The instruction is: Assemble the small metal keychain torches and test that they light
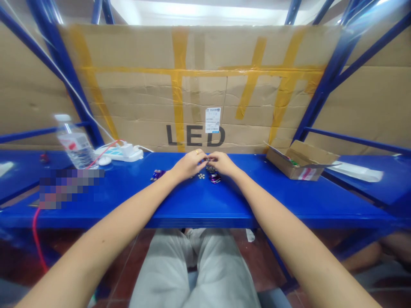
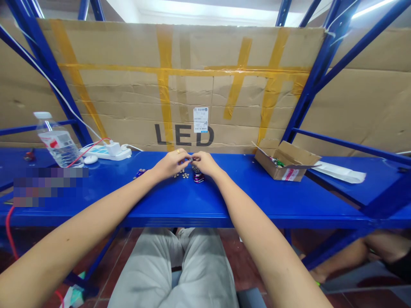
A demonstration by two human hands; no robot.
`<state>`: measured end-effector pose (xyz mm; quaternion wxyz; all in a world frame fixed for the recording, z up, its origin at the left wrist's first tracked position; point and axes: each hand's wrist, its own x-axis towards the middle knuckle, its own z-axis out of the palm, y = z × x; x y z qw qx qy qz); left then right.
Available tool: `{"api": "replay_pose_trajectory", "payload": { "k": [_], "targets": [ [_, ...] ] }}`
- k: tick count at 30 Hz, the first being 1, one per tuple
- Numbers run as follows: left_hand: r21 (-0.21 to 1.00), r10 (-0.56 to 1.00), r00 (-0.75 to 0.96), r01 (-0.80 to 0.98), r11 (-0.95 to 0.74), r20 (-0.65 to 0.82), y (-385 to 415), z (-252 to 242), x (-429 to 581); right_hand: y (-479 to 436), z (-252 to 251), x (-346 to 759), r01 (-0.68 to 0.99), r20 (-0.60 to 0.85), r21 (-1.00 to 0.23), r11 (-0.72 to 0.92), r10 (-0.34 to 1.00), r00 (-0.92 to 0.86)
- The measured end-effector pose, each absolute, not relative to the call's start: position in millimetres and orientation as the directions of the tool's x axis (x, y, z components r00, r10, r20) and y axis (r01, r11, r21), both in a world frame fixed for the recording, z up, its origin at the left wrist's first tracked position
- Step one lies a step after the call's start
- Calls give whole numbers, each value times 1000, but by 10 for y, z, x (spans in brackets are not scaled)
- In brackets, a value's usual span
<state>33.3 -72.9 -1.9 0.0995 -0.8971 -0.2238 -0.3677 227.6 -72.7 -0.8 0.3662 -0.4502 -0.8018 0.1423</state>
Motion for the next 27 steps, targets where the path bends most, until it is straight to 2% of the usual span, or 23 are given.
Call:
{"api": "replay_pose_trajectory", "payload": {
  "k": [6, 13, 20, 27],
  "targets": [
    [-111, 287, 656, 495, -862, 698, -695, -59, 340, -741, -2, 2251, 593, 479, -537, 599, 796, -370],
    [-95, 241, 622, 456, -885, 745, -667, -82, 334, -699, -16, 2260, 548, 488, -569, 613, 788, -375],
    [-65, 281, 621, 474, -878, 731, -660, -93, 333, -694, -17, 2256, 522, 474, -611, 594, 804, -360],
    [-83, 258, 623, 464, -882, 738, -660, -91, 330, -695, -21, 2265, 512, 497, -603, 611, 790, -358]
  ]
}}
